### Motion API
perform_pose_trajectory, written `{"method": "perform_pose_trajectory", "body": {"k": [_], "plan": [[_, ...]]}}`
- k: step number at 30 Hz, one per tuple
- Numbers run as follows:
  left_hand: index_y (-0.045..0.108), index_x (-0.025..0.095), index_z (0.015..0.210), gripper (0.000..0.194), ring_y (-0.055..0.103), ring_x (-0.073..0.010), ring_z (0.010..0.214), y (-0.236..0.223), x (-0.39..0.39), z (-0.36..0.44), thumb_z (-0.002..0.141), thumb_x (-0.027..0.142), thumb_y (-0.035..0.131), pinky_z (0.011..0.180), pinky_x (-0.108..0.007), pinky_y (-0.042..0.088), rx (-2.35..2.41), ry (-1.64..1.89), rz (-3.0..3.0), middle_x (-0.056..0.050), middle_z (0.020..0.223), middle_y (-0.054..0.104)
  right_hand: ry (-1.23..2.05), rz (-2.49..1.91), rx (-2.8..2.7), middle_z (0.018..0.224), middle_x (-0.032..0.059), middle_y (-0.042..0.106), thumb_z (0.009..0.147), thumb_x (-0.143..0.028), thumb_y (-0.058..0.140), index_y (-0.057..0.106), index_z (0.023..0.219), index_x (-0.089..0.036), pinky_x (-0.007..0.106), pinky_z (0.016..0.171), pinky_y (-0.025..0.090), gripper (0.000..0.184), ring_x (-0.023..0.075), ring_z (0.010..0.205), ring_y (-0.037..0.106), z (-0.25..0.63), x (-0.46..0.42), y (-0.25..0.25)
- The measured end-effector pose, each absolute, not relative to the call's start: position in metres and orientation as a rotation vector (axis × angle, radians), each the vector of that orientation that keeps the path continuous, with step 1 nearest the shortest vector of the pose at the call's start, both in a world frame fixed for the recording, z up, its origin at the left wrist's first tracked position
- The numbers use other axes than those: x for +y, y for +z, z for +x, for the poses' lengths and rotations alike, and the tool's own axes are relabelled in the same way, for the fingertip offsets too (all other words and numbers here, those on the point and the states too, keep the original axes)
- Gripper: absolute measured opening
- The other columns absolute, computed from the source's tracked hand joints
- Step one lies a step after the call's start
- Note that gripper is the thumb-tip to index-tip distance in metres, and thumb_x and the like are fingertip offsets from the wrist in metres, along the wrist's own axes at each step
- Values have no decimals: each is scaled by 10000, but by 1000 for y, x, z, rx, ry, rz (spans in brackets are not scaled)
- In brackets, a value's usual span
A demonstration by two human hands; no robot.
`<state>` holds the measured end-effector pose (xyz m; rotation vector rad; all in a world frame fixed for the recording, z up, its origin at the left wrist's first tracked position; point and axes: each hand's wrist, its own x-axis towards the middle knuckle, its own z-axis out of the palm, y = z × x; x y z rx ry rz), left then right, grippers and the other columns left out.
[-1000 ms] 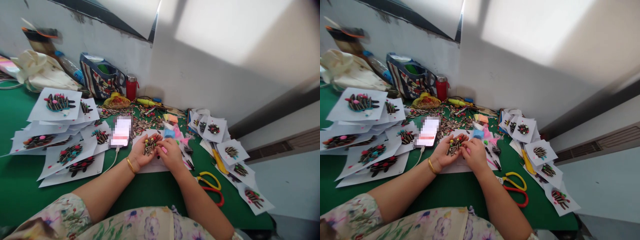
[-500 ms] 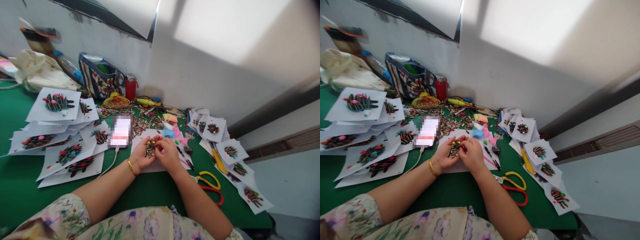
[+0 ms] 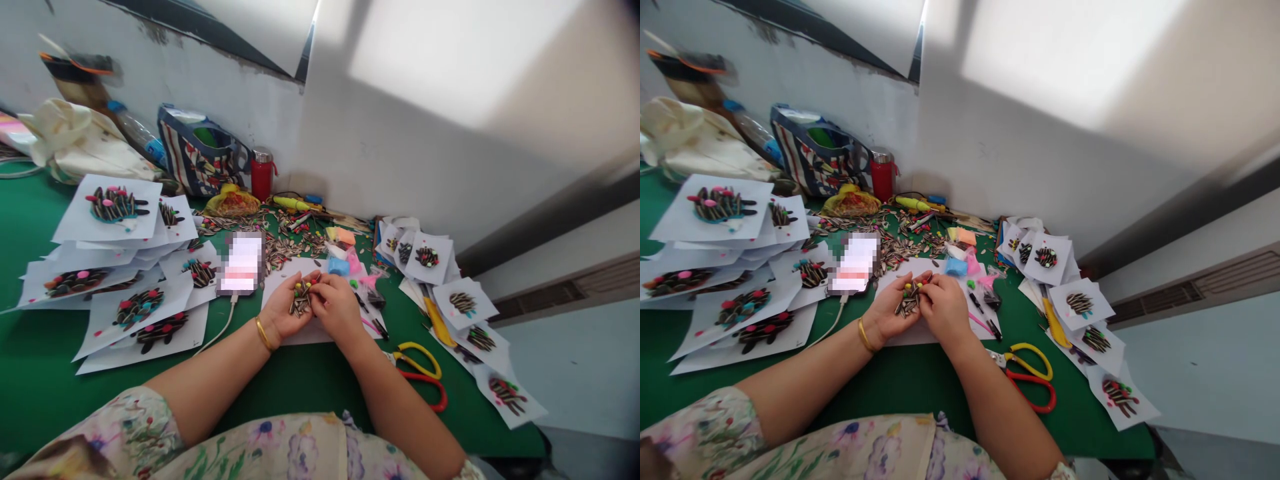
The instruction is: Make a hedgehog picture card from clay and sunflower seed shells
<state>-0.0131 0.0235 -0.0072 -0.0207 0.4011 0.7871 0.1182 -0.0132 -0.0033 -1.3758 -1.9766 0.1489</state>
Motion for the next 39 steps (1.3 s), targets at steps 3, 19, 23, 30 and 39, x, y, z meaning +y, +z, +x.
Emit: {"method": "perform_pose_trajectory", "body": {"k": [3,19,23,30,39], "plan": [[674,79,997,352,703,-168,731,-8,23,-14,975,281,387,632,-235,571,375,776,-30,-138,896,719,167,-1368,-1917,956,64,621,863,-170,564,686,901,-202,347,857,454,132,208,932,560,118,-16,0],[634,96,1038,299,674,-247,1043,-1,30,-22,966,288,417,895,-406,555,446,935,-142,-166,1029,700,450,-1635,-1867,884,30,716,828,-246,581,712,840,-230,323,809,464,132,199,866,629,174,-9,-8],[633,92,1039,307,672,-246,1048,-2,31,-22,970,293,411,904,-414,551,448,944,-138,-166,1023,704,543,-1774,-1858,868,18,718,811,-210,565,711,879,-233,298,739,461,163,180,796,628,168,-7,-11],[642,97,1030,309,673,-244,1044,-4,33,-23,970,295,413,902,-405,552,439,932,-132,-166,1027,705,354,-1709,-1956,847,40,673,796,-142,547,700,829,-201,298,762,444,168,180,821,586,158,-5,-14],[643,97,1019,310,665,-242,1058,-8,35,-23,968,297,412,915,-402,541,422,923,-132,-163,1025,704,279,-1718,-2048,832,36,685,804,-122,543,716,852,-212,278,732,428,201,177,805,588,156,-3,-18]]}}
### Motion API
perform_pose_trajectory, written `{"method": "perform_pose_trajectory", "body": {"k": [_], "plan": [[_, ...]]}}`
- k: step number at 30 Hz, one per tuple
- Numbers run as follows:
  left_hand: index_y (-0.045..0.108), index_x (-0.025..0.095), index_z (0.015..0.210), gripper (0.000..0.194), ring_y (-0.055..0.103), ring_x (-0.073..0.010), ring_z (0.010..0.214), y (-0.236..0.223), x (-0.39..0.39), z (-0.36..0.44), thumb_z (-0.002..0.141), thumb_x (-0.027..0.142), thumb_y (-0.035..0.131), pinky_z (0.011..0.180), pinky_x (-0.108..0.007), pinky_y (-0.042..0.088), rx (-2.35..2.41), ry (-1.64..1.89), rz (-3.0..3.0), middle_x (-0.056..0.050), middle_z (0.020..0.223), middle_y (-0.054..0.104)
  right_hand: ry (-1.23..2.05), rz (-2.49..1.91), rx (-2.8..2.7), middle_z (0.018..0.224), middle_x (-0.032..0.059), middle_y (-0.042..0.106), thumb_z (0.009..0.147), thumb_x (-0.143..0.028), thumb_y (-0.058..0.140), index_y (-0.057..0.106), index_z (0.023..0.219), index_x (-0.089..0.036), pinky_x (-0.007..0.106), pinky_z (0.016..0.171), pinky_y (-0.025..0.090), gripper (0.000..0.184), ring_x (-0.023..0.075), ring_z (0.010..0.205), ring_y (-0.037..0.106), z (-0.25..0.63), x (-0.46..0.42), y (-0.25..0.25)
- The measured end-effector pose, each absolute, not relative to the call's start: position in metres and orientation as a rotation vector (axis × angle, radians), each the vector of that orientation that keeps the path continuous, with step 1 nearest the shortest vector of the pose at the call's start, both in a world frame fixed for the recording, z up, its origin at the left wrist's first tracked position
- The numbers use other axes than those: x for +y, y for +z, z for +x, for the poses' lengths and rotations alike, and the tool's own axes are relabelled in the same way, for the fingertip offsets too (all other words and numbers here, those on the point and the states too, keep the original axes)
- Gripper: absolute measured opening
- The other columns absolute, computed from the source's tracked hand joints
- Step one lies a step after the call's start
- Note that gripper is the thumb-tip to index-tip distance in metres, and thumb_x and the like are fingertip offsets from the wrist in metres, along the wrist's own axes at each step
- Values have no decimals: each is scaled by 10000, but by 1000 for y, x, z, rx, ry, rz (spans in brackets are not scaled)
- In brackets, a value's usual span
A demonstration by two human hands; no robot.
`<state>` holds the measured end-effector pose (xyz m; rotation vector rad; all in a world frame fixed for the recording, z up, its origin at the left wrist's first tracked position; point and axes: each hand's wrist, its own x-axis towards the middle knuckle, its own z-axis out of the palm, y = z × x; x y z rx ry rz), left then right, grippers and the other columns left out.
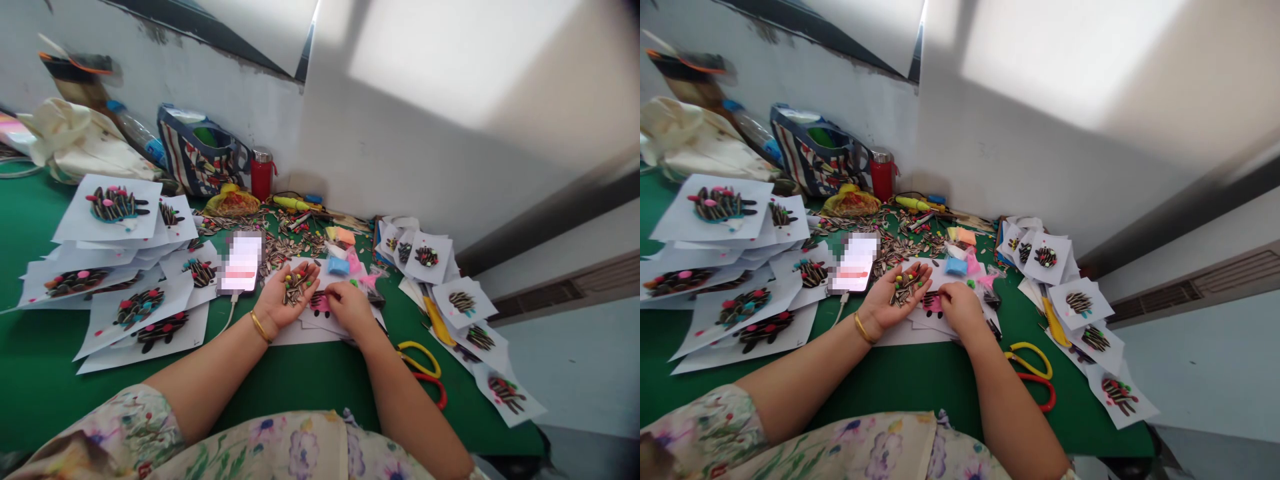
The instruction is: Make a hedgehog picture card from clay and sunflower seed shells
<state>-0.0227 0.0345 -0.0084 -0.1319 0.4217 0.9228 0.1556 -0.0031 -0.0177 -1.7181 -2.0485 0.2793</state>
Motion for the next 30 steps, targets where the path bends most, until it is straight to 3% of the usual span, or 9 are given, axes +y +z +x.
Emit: {"method": "perform_pose_trajectory", "body": {"k": [25,30], "plan": [[644,92,1013,326,681,-235,1018,-4,32,-22,975,299,396,902,-396,550,450,937,-119,-164,993,708,90,-1666,-2080,827,58,648,876,-181,536,712,901,-204,294,764,433,179,190,823,583,151,-10,-16],[646,106,1017,320,685,-231,1003,-3,30,-22,972,302,397,792,-339,581,423,882,-99,-150,994,709,97,-1440,-2052,862,64,644,919,-269,524,688,992,-202,327,789,447,192,203,847,578,137,-23,-2]]}}
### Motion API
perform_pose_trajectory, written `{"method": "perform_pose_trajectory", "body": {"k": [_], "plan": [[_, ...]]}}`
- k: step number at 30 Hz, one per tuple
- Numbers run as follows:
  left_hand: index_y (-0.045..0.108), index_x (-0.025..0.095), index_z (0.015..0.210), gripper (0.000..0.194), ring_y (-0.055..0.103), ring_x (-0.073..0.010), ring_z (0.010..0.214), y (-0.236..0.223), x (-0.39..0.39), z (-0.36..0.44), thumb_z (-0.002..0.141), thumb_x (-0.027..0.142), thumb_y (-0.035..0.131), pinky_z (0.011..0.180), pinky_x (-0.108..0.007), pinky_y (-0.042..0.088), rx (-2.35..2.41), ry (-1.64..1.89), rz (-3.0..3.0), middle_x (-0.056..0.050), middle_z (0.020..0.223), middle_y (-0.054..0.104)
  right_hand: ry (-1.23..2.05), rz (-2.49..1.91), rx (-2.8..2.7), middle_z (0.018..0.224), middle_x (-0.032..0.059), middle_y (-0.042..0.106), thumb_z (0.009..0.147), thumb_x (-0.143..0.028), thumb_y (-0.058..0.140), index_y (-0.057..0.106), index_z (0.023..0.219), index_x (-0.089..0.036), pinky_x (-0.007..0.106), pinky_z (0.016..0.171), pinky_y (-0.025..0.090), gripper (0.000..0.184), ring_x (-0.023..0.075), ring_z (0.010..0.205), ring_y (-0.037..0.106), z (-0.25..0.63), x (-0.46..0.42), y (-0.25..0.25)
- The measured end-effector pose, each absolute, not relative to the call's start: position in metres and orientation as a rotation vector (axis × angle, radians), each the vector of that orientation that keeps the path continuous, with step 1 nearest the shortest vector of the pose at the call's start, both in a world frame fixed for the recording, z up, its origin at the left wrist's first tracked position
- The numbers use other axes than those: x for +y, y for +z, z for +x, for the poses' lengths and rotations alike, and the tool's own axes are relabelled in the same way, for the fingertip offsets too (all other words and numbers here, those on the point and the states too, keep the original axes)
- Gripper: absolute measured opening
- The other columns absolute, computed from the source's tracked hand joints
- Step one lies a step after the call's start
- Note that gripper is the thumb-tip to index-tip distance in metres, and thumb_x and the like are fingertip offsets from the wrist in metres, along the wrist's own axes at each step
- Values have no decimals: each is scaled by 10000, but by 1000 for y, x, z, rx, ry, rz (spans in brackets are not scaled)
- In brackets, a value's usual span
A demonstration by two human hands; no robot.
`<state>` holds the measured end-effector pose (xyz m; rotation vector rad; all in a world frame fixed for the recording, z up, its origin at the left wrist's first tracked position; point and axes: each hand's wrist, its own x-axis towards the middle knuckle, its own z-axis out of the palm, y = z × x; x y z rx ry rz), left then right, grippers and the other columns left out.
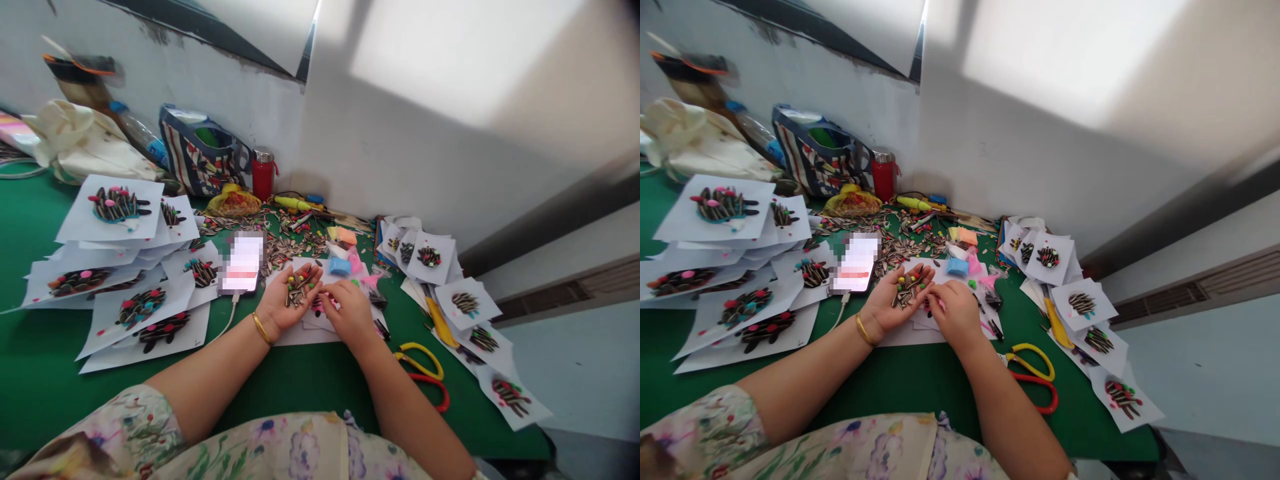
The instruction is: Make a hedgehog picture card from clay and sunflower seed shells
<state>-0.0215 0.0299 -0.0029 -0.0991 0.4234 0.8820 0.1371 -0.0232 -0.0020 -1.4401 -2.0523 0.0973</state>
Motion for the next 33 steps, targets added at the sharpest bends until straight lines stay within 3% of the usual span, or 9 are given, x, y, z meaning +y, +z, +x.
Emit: {"method": "perform_pose_trajectory", "body": {"k": [5,15,21,33], "plan": [[666,95,987,325,688,-243,996,-5,26,-15,958,288,406,829,-345,570,457,894,-68,-158,953,716,163,-1264,-2138,994,80,662,903,-286,571,637,1178,-207,355,852,470,295,216,937,578,117,-28,-4],[671,88,936,306,684,-240,1010,-10,22,-10,951,264,422,922,-347,534,446,867,-58,-156,916,726,95,-1285,-2109,917,74,676,914,-223,520,700,1004,-209,343,809,475,202,211,879,594,111,-27,-3],[663,94,980,302,683,-241,1016,-12,23,-11,955,267,417,911,-358,545,412,850,-57,-161,956,723,164,-1270,-2006,936,72,672,904,-231,523,666,964,-205,346,836,480,157,210,899,595,112,-28,-3],[653,90,1005,301,687,-244,1005,-15,24,-14,959,275,421,812,-323,582,419,828,-67,-161,973,722,321,-1369,-1871,789,24,655,814,-176,541,631,842,-193,285,700,446,96,167,727,576,115,-25,-3]]}}
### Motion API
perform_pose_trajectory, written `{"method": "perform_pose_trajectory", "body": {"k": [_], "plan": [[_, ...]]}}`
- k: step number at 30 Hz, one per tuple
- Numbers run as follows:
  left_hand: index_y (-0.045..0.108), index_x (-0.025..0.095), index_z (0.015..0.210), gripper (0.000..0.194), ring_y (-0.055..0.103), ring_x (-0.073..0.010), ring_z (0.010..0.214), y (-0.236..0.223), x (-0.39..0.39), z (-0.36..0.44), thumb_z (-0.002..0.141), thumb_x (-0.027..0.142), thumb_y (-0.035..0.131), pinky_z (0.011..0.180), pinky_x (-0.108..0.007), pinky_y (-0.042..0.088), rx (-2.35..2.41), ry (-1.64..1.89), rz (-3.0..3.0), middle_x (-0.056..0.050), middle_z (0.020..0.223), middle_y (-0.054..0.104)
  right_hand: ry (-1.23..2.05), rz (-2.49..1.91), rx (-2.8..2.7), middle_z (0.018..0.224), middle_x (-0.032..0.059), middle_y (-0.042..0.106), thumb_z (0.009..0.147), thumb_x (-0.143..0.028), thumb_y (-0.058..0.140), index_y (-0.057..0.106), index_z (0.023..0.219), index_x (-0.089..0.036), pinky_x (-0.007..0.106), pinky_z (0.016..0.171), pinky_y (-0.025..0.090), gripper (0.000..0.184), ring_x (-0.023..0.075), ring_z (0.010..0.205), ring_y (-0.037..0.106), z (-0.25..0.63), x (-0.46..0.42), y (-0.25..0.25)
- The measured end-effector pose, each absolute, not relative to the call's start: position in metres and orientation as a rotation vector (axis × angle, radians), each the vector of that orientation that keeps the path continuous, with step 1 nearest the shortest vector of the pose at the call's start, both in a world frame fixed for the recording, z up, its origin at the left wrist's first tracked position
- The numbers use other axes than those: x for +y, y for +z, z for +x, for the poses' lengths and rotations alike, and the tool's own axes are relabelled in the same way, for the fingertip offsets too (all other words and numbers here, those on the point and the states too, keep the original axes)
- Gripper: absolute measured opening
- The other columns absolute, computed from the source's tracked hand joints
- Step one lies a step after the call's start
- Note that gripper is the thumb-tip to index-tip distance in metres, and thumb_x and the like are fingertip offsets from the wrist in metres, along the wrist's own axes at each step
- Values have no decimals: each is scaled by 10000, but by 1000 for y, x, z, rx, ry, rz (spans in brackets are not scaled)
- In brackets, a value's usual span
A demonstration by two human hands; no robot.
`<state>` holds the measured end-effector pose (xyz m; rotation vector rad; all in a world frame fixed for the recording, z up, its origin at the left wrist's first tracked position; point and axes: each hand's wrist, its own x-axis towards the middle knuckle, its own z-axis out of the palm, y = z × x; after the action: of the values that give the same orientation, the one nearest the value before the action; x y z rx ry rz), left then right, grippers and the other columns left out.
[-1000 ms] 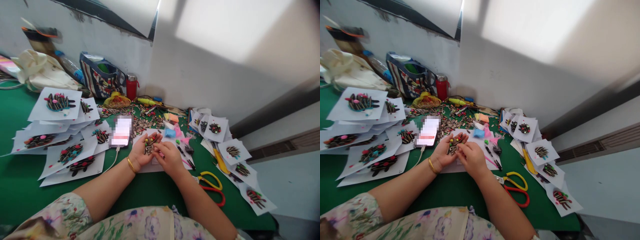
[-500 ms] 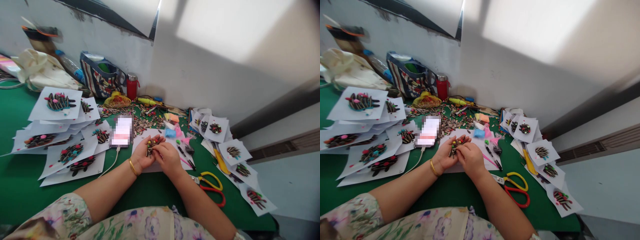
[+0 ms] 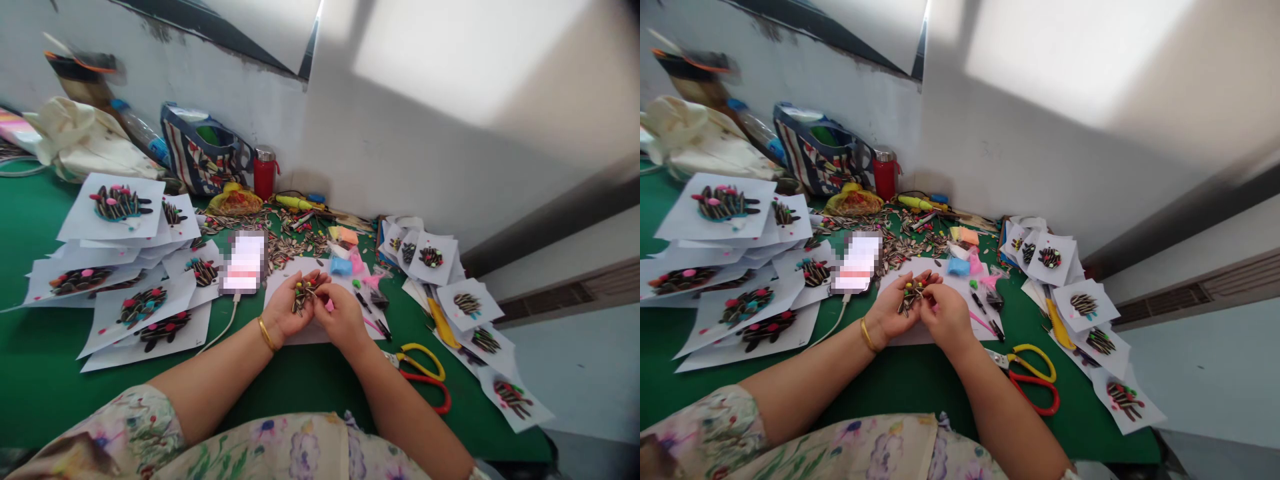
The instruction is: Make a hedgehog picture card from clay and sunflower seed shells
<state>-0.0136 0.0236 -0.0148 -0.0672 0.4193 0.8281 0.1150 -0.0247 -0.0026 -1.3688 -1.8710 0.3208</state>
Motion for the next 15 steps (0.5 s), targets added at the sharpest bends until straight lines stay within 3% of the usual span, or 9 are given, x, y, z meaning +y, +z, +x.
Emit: {"method": "perform_pose_trajectory", "body": {"k": [15], "plan": [[647,99,996,307,704,-256,951,-5,24,-17,963,267,393,629,-296,594,418,846,-77,-154,933,720,455,-1307,-1814,846,30,651,849,-198,516,643,874,-194,274,720,447,129,159,774,576,120,-29,2]]}}
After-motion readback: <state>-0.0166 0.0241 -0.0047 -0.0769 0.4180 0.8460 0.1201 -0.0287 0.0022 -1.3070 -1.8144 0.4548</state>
